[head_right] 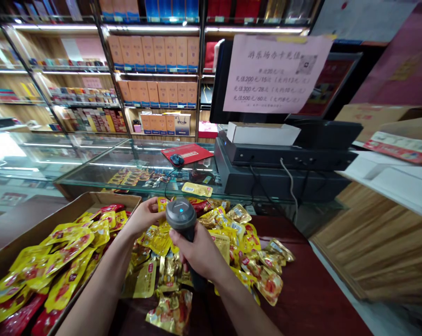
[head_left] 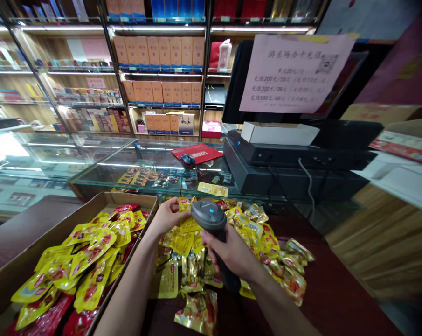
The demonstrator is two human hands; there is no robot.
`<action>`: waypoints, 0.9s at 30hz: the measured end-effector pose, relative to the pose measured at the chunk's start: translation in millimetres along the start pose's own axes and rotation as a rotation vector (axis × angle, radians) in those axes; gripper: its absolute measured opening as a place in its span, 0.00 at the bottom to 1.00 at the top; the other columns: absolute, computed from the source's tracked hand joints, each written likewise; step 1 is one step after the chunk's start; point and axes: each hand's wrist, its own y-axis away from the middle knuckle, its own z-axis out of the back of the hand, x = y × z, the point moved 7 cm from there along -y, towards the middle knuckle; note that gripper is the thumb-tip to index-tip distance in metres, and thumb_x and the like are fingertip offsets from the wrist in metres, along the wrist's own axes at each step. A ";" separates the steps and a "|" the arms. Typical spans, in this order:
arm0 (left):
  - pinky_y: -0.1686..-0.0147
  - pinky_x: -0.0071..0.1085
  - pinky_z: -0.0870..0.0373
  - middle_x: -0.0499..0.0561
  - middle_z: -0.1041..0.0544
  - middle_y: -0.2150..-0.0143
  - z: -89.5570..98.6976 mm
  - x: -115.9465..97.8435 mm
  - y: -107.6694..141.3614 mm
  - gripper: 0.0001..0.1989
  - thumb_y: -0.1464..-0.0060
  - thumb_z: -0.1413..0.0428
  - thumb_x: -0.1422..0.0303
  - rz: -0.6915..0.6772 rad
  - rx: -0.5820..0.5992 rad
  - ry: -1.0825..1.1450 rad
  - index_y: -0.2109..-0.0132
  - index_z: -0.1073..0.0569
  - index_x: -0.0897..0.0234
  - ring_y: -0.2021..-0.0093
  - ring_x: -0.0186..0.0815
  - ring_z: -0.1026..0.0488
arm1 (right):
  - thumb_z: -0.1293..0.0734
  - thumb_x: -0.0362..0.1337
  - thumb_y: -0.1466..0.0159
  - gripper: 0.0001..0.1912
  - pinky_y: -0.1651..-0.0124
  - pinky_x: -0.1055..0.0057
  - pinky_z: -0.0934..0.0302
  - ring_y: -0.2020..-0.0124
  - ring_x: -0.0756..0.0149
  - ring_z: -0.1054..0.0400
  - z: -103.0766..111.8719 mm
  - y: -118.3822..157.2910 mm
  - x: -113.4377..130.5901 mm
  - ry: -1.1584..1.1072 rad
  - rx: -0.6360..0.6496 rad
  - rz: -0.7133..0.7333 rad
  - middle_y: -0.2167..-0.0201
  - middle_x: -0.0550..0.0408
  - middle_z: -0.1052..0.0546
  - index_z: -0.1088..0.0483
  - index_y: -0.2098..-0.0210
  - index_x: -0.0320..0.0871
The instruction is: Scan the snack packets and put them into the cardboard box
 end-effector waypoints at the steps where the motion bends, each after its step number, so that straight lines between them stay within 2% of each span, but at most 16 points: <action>1: 0.80 0.20 0.38 0.48 0.21 0.69 0.1 -1.2 0.8 0.18 0.59 0.34 0.62 -0.003 -0.005 0.010 0.63 0.29 0.65 0.75 0.29 0.28 | 0.33 0.48 0.39 0.15 0.85 0.78 0.44 0.89 0.75 0.43 0.7 1.3 0.8 0.000 -0.006 -0.001 0.88 0.67 0.35 0.40 0.67 0.45; 4: 0.77 0.22 0.34 0.50 0.19 0.66 1.5 -6.6 3.5 0.20 0.60 0.33 0.61 -0.049 -0.032 0.058 0.62 0.28 0.65 0.71 0.32 0.24 | 0.32 0.48 0.40 0.16 0.85 0.77 0.43 0.88 0.75 0.42 3.1 6.8 5.5 0.000 -0.031 0.003 0.87 0.67 0.34 0.40 0.66 0.45; 8: 0.63 0.29 0.26 0.52 0.18 0.61 6.9 -13.2 10.2 0.19 0.60 0.32 0.62 -0.122 -0.067 0.142 0.61 0.28 0.64 0.62 0.37 0.21 | 0.32 0.49 0.40 0.17 0.84 0.77 0.43 0.88 0.74 0.42 5.6 15.3 13.4 0.012 -0.044 0.011 0.87 0.67 0.34 0.40 0.63 0.45; 11: 0.55 0.35 0.26 0.54 0.18 0.58 18.0 -22.3 22.3 0.20 0.60 0.32 0.62 -0.164 -0.112 0.176 0.60 0.27 0.64 0.58 0.40 0.21 | 0.33 0.51 0.40 0.17 0.84 0.77 0.44 0.88 0.74 0.42 6.7 19.7 18.9 0.003 -0.047 0.043 0.87 0.66 0.34 0.39 0.65 0.45; 13: 0.54 0.37 0.26 0.55 0.18 0.57 30.9 -32.3 36.1 0.22 0.61 0.31 0.62 -0.179 -0.161 0.155 0.58 0.27 0.64 0.57 0.41 0.21 | 0.33 0.53 0.41 0.19 0.84 0.77 0.45 0.88 0.74 0.42 5.6 21.8 23.1 -0.005 -0.030 0.088 0.88 0.66 0.35 0.38 0.68 0.44; 17: 0.56 0.36 0.25 0.55 0.18 0.58 73.5 -57.1 74.3 0.23 0.61 0.31 0.62 -0.191 -0.306 0.032 0.57 0.26 0.64 0.59 0.41 0.20 | 0.32 0.55 0.42 0.21 0.84 0.77 0.47 0.89 0.74 0.41 0.3 25.7 28.3 0.016 0.008 0.121 0.88 0.65 0.35 0.37 0.70 0.43; 21: 0.60 0.34 0.24 0.54 0.18 0.60 134.8 -76.4 111.9 0.22 0.61 0.32 0.60 -0.206 -0.453 -0.086 0.59 0.26 0.64 0.61 0.40 0.20 | 0.32 0.56 0.43 0.22 0.84 0.76 0.47 0.89 0.74 0.42 -4.3 30.1 31.0 0.022 0.016 0.132 0.88 0.65 0.35 0.37 0.71 0.43; 24: 0.63 0.32 0.25 0.53 0.18 0.63 179.9 -85.8 135.1 0.23 0.62 0.32 0.58 -0.191 -0.603 -0.284 0.59 0.25 0.64 0.64 0.40 0.21 | 0.32 0.57 0.43 0.23 0.83 0.75 0.46 0.88 0.73 0.41 -7.7 30.9 29.5 0.021 0.041 0.142 0.88 0.64 0.35 0.37 0.70 0.43; 26: 0.64 0.32 0.26 0.54 0.19 0.64 197.7 -91.6 146.3 0.24 0.61 0.33 0.56 -0.165 -0.705 -0.451 0.58 0.24 0.64 0.63 0.41 0.21 | 0.31 0.58 0.44 0.24 0.83 0.74 0.45 0.88 0.72 0.41 -9.8 30.8 27.7 0.041 0.058 0.143 0.87 0.64 0.35 0.37 0.71 0.44; 27: 0.62 0.33 0.26 0.54 0.19 0.63 200.6 -94.5 149.7 0.24 0.61 0.33 0.55 -0.160 -0.742 -0.521 0.58 0.23 0.64 0.62 0.42 0.21 | 0.31 0.58 0.44 0.24 0.83 0.74 0.45 0.88 0.72 0.41 -10.1 31.0 27.5 0.049 0.056 0.146 0.87 0.64 0.35 0.37 0.71 0.44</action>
